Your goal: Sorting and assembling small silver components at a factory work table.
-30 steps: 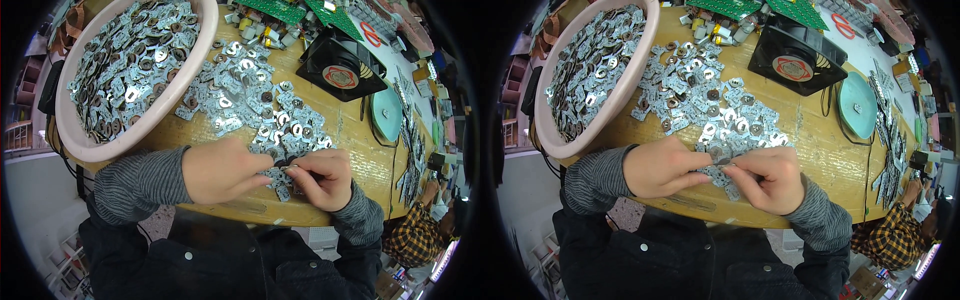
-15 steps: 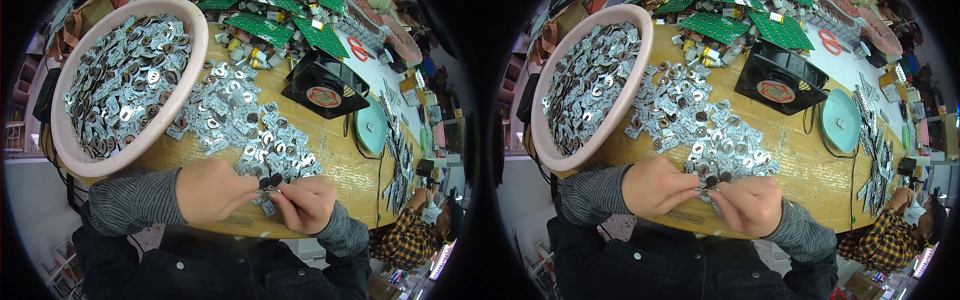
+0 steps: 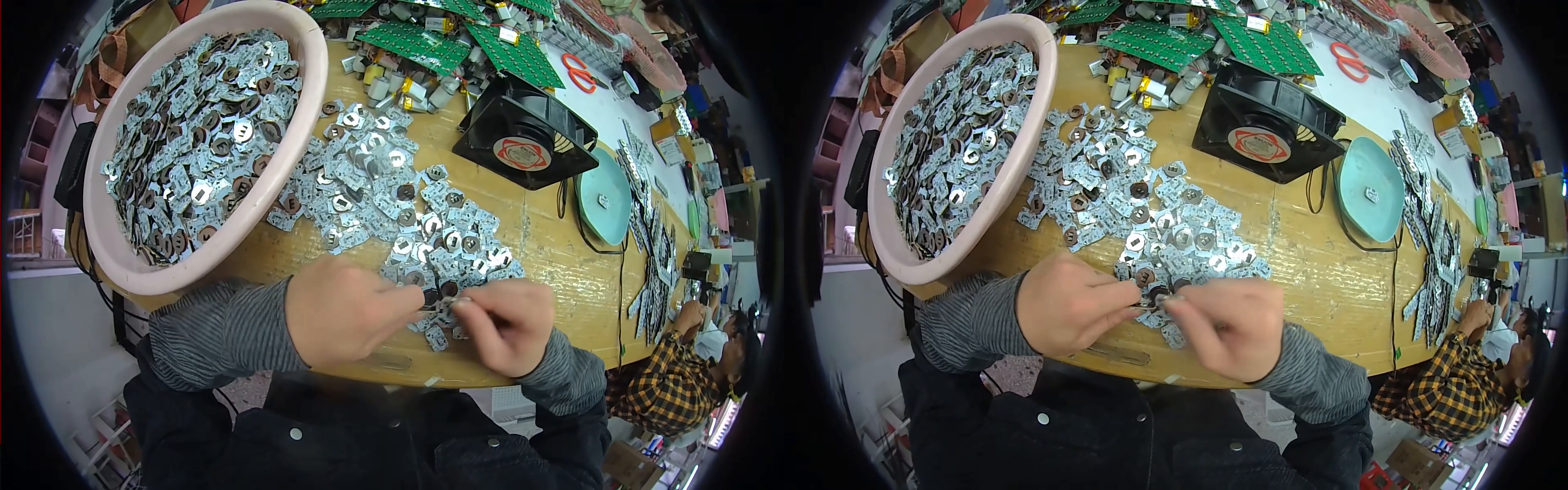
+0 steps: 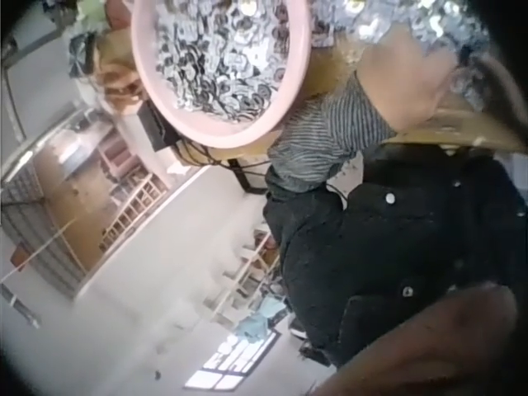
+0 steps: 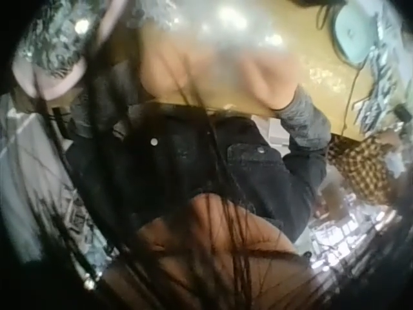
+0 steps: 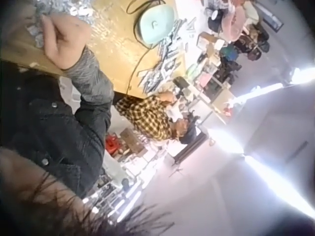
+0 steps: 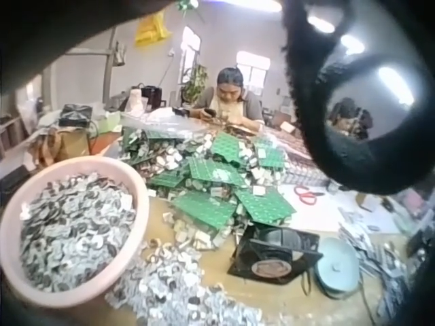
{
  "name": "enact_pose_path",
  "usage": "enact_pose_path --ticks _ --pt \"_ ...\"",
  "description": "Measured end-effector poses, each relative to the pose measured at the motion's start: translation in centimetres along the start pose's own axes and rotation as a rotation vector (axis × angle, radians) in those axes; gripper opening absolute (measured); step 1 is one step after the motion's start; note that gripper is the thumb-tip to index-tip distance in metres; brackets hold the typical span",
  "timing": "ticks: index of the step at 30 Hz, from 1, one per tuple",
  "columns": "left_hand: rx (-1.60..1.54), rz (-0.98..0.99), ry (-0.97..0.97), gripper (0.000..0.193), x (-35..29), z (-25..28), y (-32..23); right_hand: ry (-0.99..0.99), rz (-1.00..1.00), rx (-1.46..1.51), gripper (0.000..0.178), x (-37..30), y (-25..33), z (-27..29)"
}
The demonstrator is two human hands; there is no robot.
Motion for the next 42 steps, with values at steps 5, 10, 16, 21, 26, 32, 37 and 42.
enact_pose_path --ticks 5,10,16,21,26,32,37,42 --pt "0.461 -0.193 -0.151 0.021 -0.4 0.6 -1.6 0.063 -0.218 0.215 0.013 0.1 -1.8 -0.5" --pt "0.499 -0.223 -0.182 0.022 -0.5 0.6 -2.0 0.066 -0.215 0.213 0.013 0.1 -1.8 -0.5" --pt "0.485 -0.208 -0.175 0.022 -0.6 0.4 -1.9 0.066 -0.172 0.159 0.008 0.0 -1.7 -0.5" --pt "0.458 -0.18 -0.179 0.021 -0.5 0.6 -1.9 0.084 -0.133 0.103 0.006 0.1 -1.4 -0.5" --pt "0.473 -0.277 -0.152 0.022 -0.6 -0.3 -2.2 0.039 -0.176 0.12 0.007 0.0 -1.7 -0.5" --pt "0.446 -0.239 -0.176 0.019 -0.4 0.1 -1.7 0.038 -0.292 0.229 0.01 0.0 -2.6 -0.6" --pt "0.232 -0.123 -0.144 0.013 -0.4 0.8 -1.0 0.032 -0.289 0.288 0.017 -0.2 -3.2 -0.5" --pt "0.064 -0.048 -0.057 0.008 -0.3 1.0 -0.3 0.067 -0.122 0.075 0.013 0.0 -2.2 0.1"
Point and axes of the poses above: each hand's wrist, its own x-axis towards the middle knuckle, its own z-axis out of the back of the hand, y = z × x, the point moved 8 cm from there along x, towards the middle knuckle, and after that the axes turned 7 degrees about x, right-handed, at the moved point
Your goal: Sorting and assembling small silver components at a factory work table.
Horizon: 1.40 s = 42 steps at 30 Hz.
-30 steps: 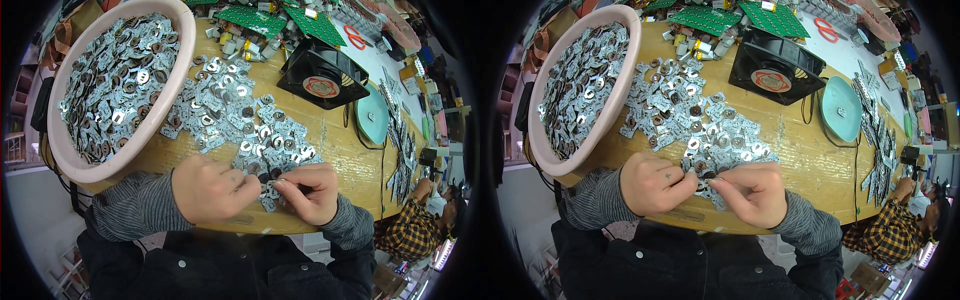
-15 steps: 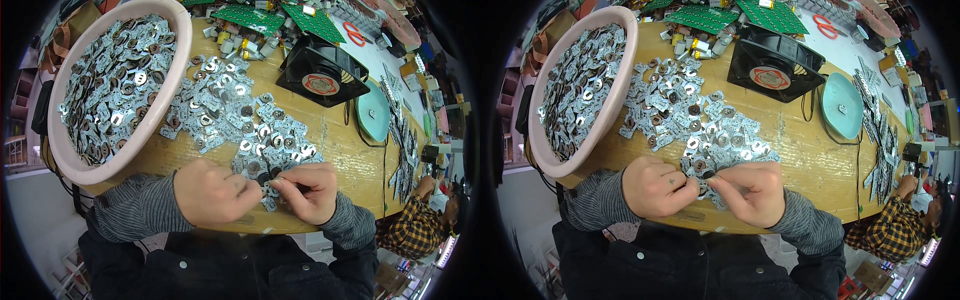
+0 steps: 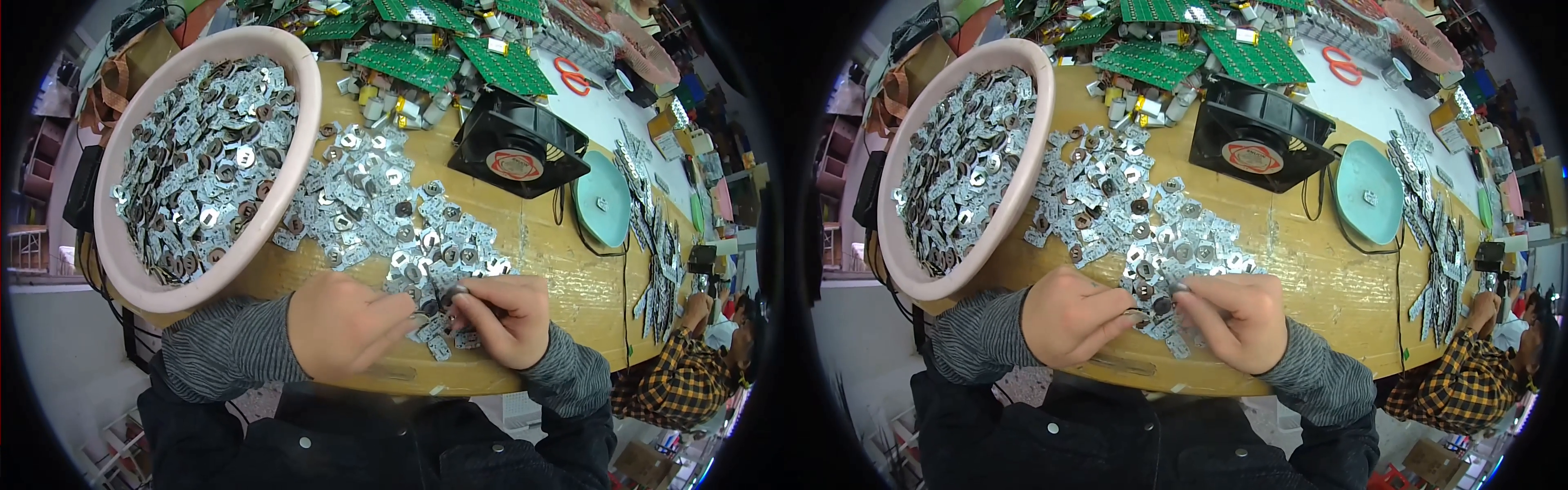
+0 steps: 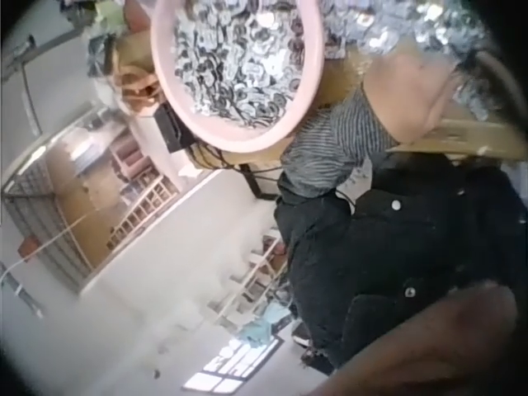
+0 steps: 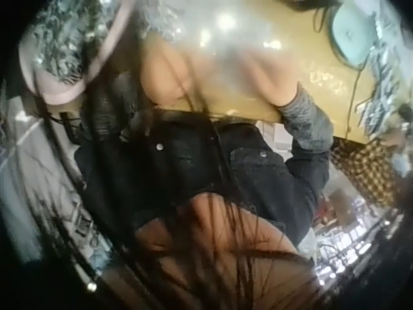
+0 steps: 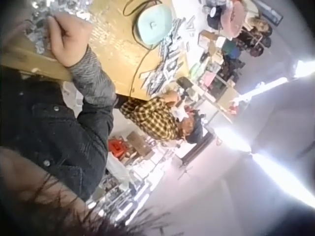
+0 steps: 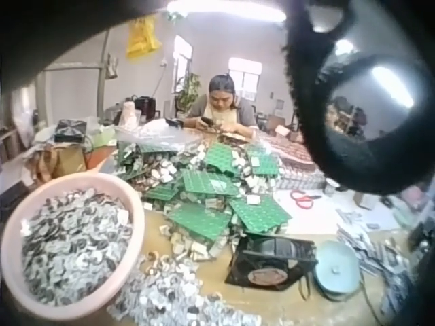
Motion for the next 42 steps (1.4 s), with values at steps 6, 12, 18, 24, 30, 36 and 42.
enact_pose_path --ticks 6,12,18,24,30,36,42 --pt "-0.06 -0.013 0.034 0.009 -0.1 -0.6 0.0 0.138 0.18 -0.046 0.012 -0.2 1.4 -1.6" --pt "-0.044 -0.021 0.074 0.009 0.2 -0.3 -0.4 0.119 0.273 -0.065 0.014 -0.4 1.9 -1.8" --pt "-0.046 -0.008 0.099 0.01 0.3 -0.7 -0.2 0.052 0.239 -0.021 0.013 -0.7 1.6 -1.6" --pt "-0.048 -0.028 0.072 0.017 0.3 -0.6 -0.5 0.078 0.242 -0.026 0.013 -0.7 1.8 -1.6" --pt "-0.027 -0.04 0.086 0.018 0.4 -0.7 -0.7 0.111 0.26 -0.019 0.013 -0.6 1.6 -2.1" --pt "-0.041 -0.036 0.103 0.018 0.5 -0.7 -0.6 0.044 0.308 -0.091 0.015 -0.8 2.0 -2.4" --pt "-0.07 0.05 0.07 0.025 0.3 -0.8 -0.3 -0.056 0.283 -0.082 0.013 -1.1 2.2 -1.3"
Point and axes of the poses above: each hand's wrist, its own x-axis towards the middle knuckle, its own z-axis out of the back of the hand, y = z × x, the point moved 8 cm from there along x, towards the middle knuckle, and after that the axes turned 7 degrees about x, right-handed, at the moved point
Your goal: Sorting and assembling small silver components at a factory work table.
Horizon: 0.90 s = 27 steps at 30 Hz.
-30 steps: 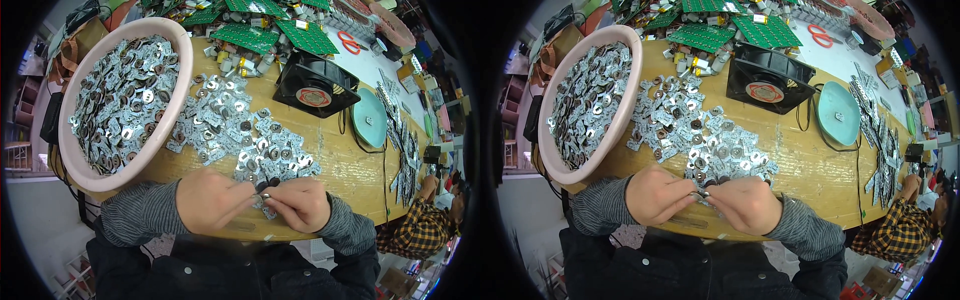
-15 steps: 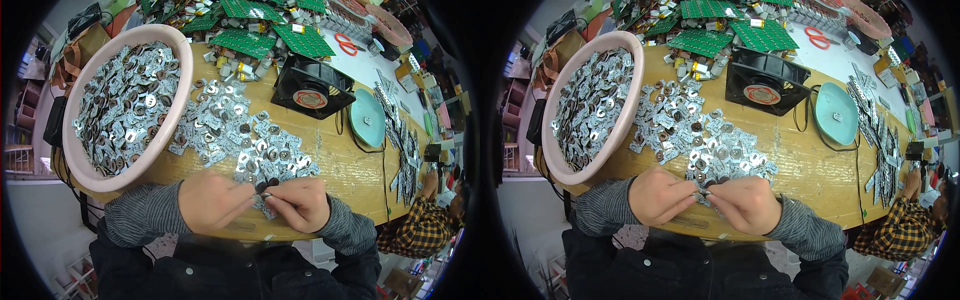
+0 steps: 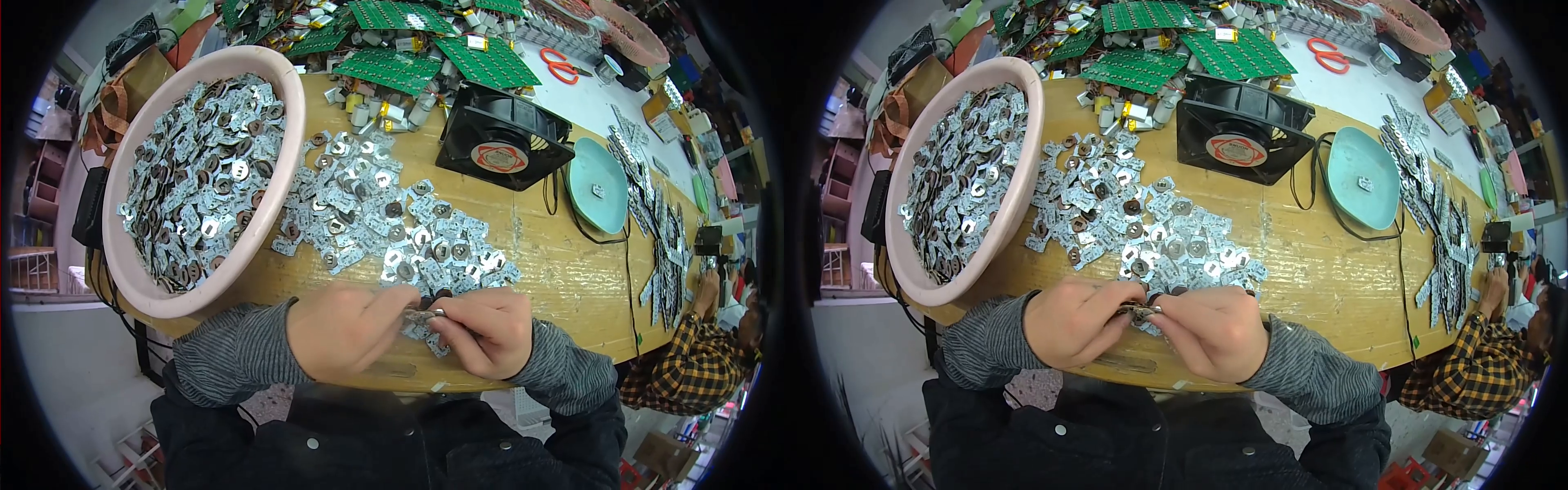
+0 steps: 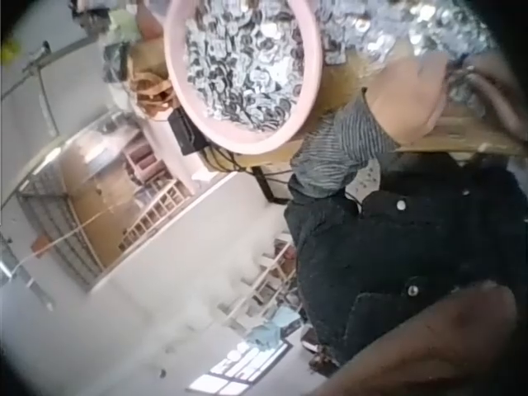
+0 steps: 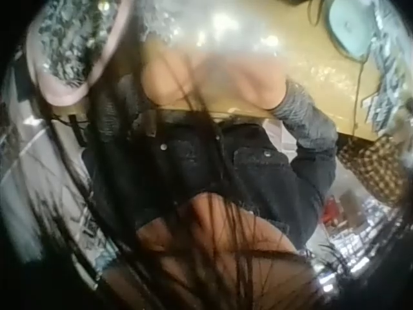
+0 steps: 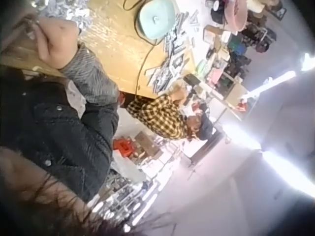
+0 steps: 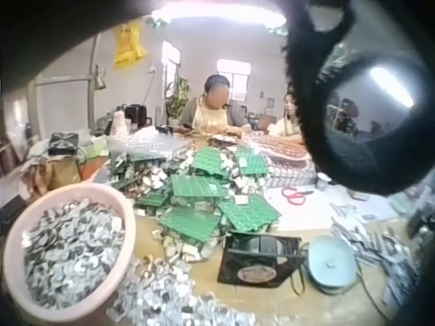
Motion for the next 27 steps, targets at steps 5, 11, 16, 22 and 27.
enact_pose_path --ticks 5,11,16,22,27 --pt "0.074 -0.142 -0.174 0.029 -0.2 1.3 -0.6 -0.053 -0.067 0.068 0.012 0.0 -0.6 0.7" --pt "0.345 -0.164 -0.203 0.031 0.1 1.7 -1.3 -0.078 -0.135 0.129 0.01 -0.1 -1.1 1.0" --pt "0.396 -0.174 -0.216 0.032 0.0 1.4 -1.4 0.007 -0.083 0.031 0.01 0.0 -0.4 0.7" --pt "0.499 -0.198 -0.208 0.037 -0.1 1.2 -2.0 -0.05 -0.084 0.047 0.01 0.0 -0.6 0.7" --pt "0.567 -0.157 -0.198 0.037 -0.4 0.4 -1.9 -0.019 -0.06 -0.002 0.009 0.3 -0.5 0.5"
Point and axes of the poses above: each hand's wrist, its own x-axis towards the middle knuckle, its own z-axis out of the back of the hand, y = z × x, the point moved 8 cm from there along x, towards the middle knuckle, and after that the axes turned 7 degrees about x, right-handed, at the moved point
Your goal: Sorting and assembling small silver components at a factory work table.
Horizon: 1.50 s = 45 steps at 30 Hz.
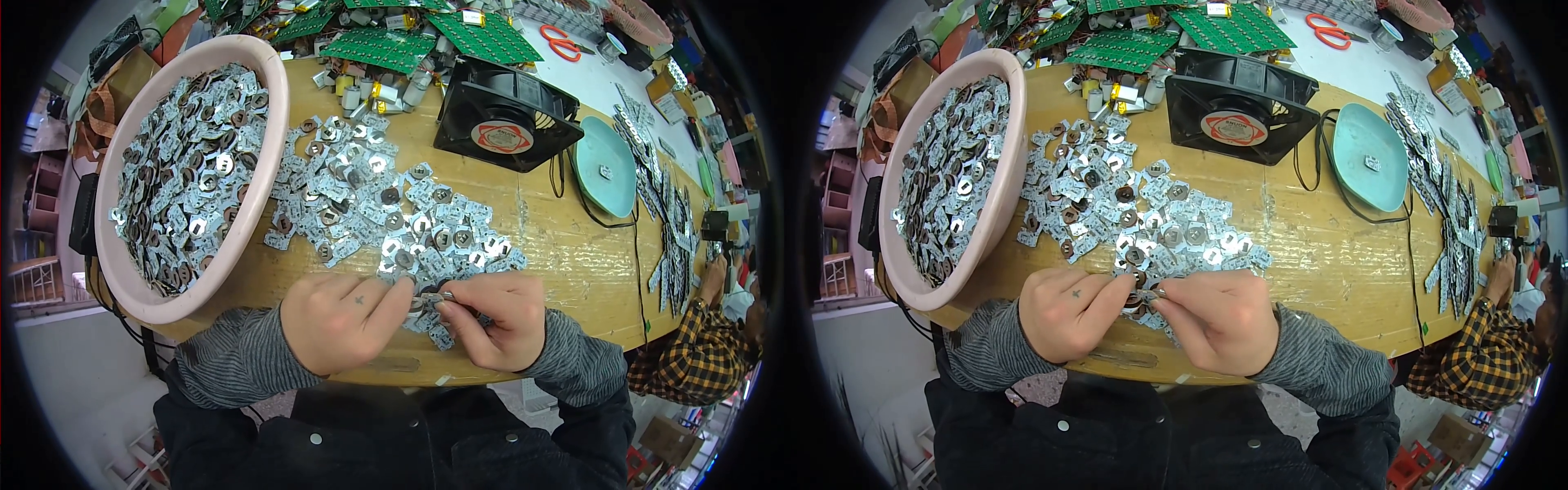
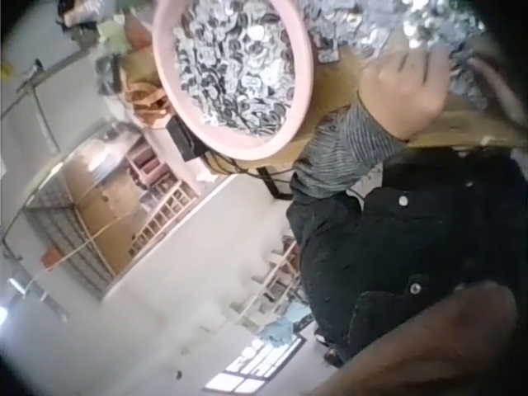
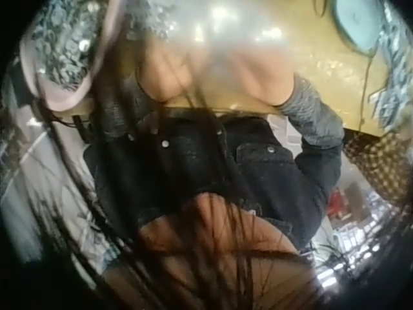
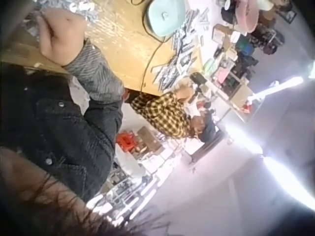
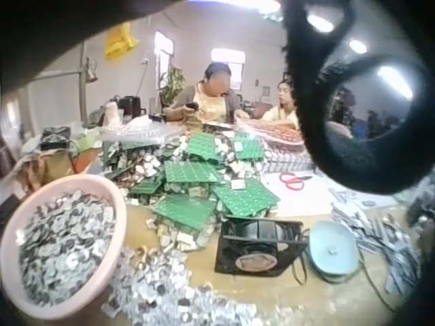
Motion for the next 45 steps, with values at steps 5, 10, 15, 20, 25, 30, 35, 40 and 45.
enact_pose_path --ticks 5,10,15,20,25,30,35,40,45 --pt "0.038 0.005 0.009 0.037 0.1 0.1 -0.1 -0.007 -0.029 0.032 0.009 0.0 -0.3 0.1" --pt "0.08 0.02 -0.031 0.034 -0.1 0.1 -0.2 0.024 -0.084 0.098 0.007 0.1 -0.8 0.1" --pt "0.111 -0.021 -0.036 0.031 0.0 0.0 -0.5 0.004 -0.277 0.263 0.009 -0.3 -1.9 -0.1" --pt "0.2 -0.029 -0.017 0.028 0.0 0.0 -0.9 -0.033 -0.374 0.34 0.011 -0.5 -2.5 -0.5" --pt "0.047 0.044 -0.071 0.03 0.1 0.3 0.2 -0.024 -0.229 0.197 0.009 0.2 -2.1 0.5" --pt "-0.06 0.14 -0.081 0.032 -0.2 0.2 1.2 -0.09 -0.022 -0.073 0.012 0.6 -1.1 1.5" --pt "-0.206 0.117 -0.008 0.029 -0.4 -0.6 0.8 0.053 0.129 -0.058 0.022 0.6 0.2 0.4" --pt "-0.159 -0.012 0.023 0.031 -0.4 -0.7 -0.1 0.151 0.269 -0.093 0.029 0.1 1.0 -0.7" --pt "-0.209 -0.026 0.005 0.034 -0.2 -0.8 -0.2 0.159 0.421 -0.261 0.034 -0.8 2.3 -1.2"
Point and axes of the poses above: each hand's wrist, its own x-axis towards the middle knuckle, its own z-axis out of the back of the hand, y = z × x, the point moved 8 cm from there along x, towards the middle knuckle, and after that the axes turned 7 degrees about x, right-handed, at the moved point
